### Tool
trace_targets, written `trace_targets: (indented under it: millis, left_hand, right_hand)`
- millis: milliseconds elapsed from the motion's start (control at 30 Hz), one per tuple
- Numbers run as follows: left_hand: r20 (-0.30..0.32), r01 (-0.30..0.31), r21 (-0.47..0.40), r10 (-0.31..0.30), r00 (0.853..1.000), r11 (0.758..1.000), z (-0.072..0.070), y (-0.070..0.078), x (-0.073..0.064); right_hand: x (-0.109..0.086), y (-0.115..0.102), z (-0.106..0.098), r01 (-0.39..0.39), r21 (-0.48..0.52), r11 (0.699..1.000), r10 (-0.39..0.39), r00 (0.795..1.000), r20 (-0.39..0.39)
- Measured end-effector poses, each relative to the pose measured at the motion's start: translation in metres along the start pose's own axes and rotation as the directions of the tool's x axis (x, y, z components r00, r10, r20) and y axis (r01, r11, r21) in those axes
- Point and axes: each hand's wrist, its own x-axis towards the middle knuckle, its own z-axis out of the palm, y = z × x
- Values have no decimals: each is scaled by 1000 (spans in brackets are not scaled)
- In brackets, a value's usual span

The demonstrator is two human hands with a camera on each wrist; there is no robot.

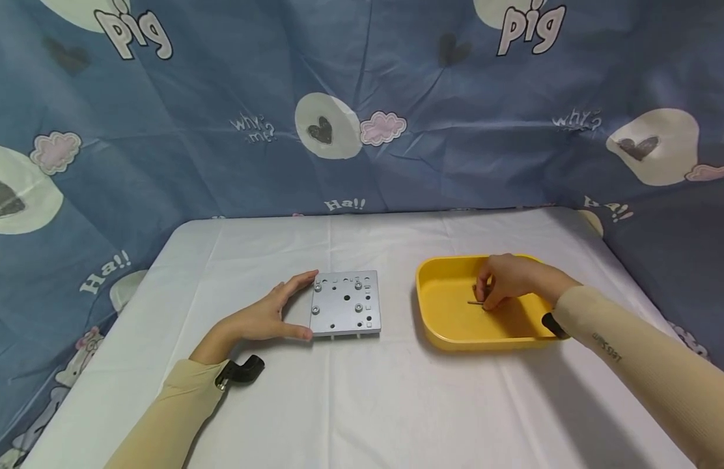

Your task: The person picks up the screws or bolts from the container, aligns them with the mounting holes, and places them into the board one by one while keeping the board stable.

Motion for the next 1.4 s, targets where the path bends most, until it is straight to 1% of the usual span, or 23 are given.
trace_targets:
  millis: [133,367,500,733,867,1033,1167,1400]
  left_hand:
    - [3,14,-2,-14,1000,1000,-1,0,-2]
    - [7,0,-9,0,1000,1000,-3,3,-3]
    - [14,1,-9,-1,1000,1000,-2,3,-2]
    - [25,-22,-10,22,999,1000,-1,4,0]
    - [24,-13,-17,13,1000,1000,-1,5,0]
    - [24,-11,-16,11,1000,1000,-1,4,0]
    - [17,-23,-18,23,1000,1000,-2,3,-1]
    - [10,-21,-22,21,1000,1000,-3,4,-3]
  right_hand:
    - [3,-2,2,-20,26,999,20,999,28]
    - [6,-5,0,-12,-26,1000,13,999,41]
    - [8,-5,0,-27,-3,1000,27,998,48]
    - [7,-2,4,-40,11,999,39,998,39]
    - [9,1,5,-37,18,999,36,998,43]
    - [10,2,5,-48,39,998,45,997,66]
    - [10,-1,5,-44,44,998,41,996,76]
    - [8,-6,4,-28,19,999,27,997,69]
